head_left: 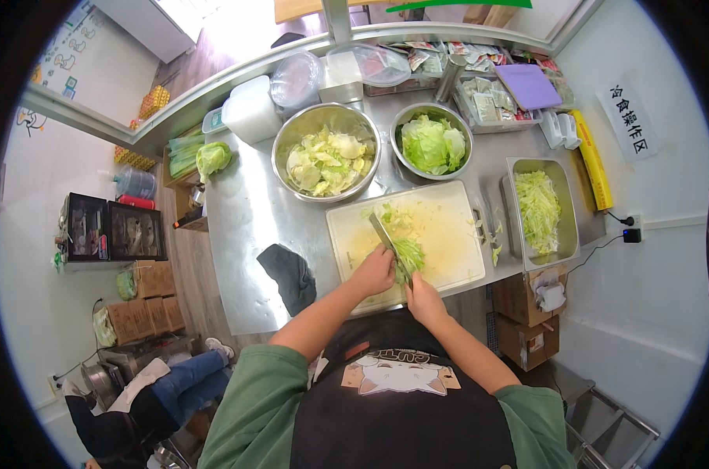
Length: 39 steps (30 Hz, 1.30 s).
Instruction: The person chops cabbage on a cutting board using a cleaver, then transfers the shredded cabbage into a metal tray. They repeat this process with additional cabbage heads, placing the cut pieces into the tray.
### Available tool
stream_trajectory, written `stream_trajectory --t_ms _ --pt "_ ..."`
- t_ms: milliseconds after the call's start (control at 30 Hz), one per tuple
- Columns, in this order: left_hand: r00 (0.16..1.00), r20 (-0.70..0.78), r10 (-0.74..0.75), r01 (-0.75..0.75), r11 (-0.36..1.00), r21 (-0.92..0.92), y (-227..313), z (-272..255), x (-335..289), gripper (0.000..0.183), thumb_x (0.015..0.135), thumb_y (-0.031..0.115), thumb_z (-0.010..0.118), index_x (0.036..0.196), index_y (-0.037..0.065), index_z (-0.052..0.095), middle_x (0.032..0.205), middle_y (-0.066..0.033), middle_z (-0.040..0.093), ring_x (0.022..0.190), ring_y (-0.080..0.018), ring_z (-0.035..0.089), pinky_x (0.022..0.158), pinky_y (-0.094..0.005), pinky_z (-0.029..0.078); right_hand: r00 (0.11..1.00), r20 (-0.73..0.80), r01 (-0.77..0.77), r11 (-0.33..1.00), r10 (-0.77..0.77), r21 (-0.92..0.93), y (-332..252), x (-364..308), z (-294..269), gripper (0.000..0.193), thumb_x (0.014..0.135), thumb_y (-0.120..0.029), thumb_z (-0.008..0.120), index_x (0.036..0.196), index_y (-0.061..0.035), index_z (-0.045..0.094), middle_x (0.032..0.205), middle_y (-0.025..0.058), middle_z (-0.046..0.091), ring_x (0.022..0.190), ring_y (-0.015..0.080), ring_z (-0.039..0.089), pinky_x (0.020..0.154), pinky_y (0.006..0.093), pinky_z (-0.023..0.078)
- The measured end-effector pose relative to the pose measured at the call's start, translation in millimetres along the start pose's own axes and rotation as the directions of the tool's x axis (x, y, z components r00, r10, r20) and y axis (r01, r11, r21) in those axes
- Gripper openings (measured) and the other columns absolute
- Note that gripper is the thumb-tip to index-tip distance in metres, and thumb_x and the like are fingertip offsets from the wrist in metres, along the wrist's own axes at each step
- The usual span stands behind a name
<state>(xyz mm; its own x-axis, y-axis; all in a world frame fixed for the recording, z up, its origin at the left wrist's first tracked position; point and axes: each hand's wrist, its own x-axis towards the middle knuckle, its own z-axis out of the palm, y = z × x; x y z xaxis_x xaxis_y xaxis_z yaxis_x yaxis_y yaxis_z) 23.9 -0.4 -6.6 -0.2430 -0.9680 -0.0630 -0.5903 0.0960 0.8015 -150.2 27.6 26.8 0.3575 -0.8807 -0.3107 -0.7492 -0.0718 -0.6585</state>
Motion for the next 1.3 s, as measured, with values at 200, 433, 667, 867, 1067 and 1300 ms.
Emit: stream_trajectory --t_ms 200,433,667,867,1067,1300 --pt "0.992 0.064 -0.111 0.099 0.98 0.171 12 -16 -5 0.019 0.072 0.01 0.06 0.087 -0.001 0.054 0.089 -0.0215 0.049 0.081 -0.0384 0.055 0.071 -0.0443 0.048 0.99 0.134 -0.018 0.996 0.029 -0.082 -33 6 -49 0.022 0.088 -0.016 0.052 0.096 0.001 0.04 0.074 0.0298 0.058 0.074 0.0476 0.057 0.066 0.0539 0.044" --pt "0.994 0.075 -0.076 0.071 0.995 0.07 3 -12 -1 0.018 0.073 0.008 0.055 0.088 -0.002 0.054 0.089 -0.0221 0.05 0.08 -0.0399 0.054 0.073 -0.0463 0.046 0.976 0.194 -0.086 0.995 0.094 -0.05 -48 -28 -72 0.022 0.088 -0.014 0.053 0.096 0.0013 0.04 0.076 0.0304 0.058 0.075 0.0486 0.056 0.066 0.0537 0.044" --pt "0.998 0.048 -0.052 0.05 0.998 0.045 -5 -4 -3 0.017 0.075 0.009 0.052 0.088 -0.002 0.053 0.09 -0.0226 0.05 0.083 -0.041 0.052 0.075 -0.047 0.044 1.0 0.009 0.002 0.999 -0.002 -0.048 -15 3 -1 0.021 0.088 -0.015 0.052 0.094 0.0015 0.041 0.076 0.0305 0.058 0.074 0.0481 0.056 0.066 0.0543 0.044" --pt "0.994 0.057 -0.093 0.091 0.995 0.033 0 -8 -3 0.016 0.081 0.009 0.051 0.091 -0.003 0.052 0.091 -0.0232 0.05 0.084 -0.0416 0.052 0.075 -0.0465 0.044 0.973 0.222 -0.056 0.996 0.069 -0.065 -54 -8 -80 0.023 0.087 -0.015 0.053 0.095 0.0019 0.04 0.075 0.0301 0.058 0.075 0.0475 0.057 0.066 0.053 0.044" --pt "1.0 0.009 0.005 -0.005 1.0 0.02 -4 -4 -2 0.015 0.081 0.008 0.05 0.089 -0.004 0.051 0.09 -0.0242 0.05 0.082 -0.0419 0.052 0.074 -0.0467 0.045 0.994 0.095 -0.047 0.999 0.049 -0.02 -21 -14 -29 0.022 0.087 -0.013 0.055 0.094 0.0018 0.039 0.074 0.0298 0.058 0.074 0.0487 0.056 0.063 0.0536 0.043" --pt "0.999 0.008 -0.05 0.05 0.998 0.026 -5 -3 -6 0.013 0.08 0.007 0.052 0.087 -0.004 0.051 0.089 -0.024 0.05 0.082 -0.0413 0.052 0.073 -0.0467 0.045 0.997 0.078 0.008 0.999 -0.003 -0.053 -30 9 -34 0.023 0.088 -0.015 0.055 0.096 0.0005 0.04 0.075 0.0294 0.059 0.075 0.0487 0.056 0.064 0.0529 0.044"
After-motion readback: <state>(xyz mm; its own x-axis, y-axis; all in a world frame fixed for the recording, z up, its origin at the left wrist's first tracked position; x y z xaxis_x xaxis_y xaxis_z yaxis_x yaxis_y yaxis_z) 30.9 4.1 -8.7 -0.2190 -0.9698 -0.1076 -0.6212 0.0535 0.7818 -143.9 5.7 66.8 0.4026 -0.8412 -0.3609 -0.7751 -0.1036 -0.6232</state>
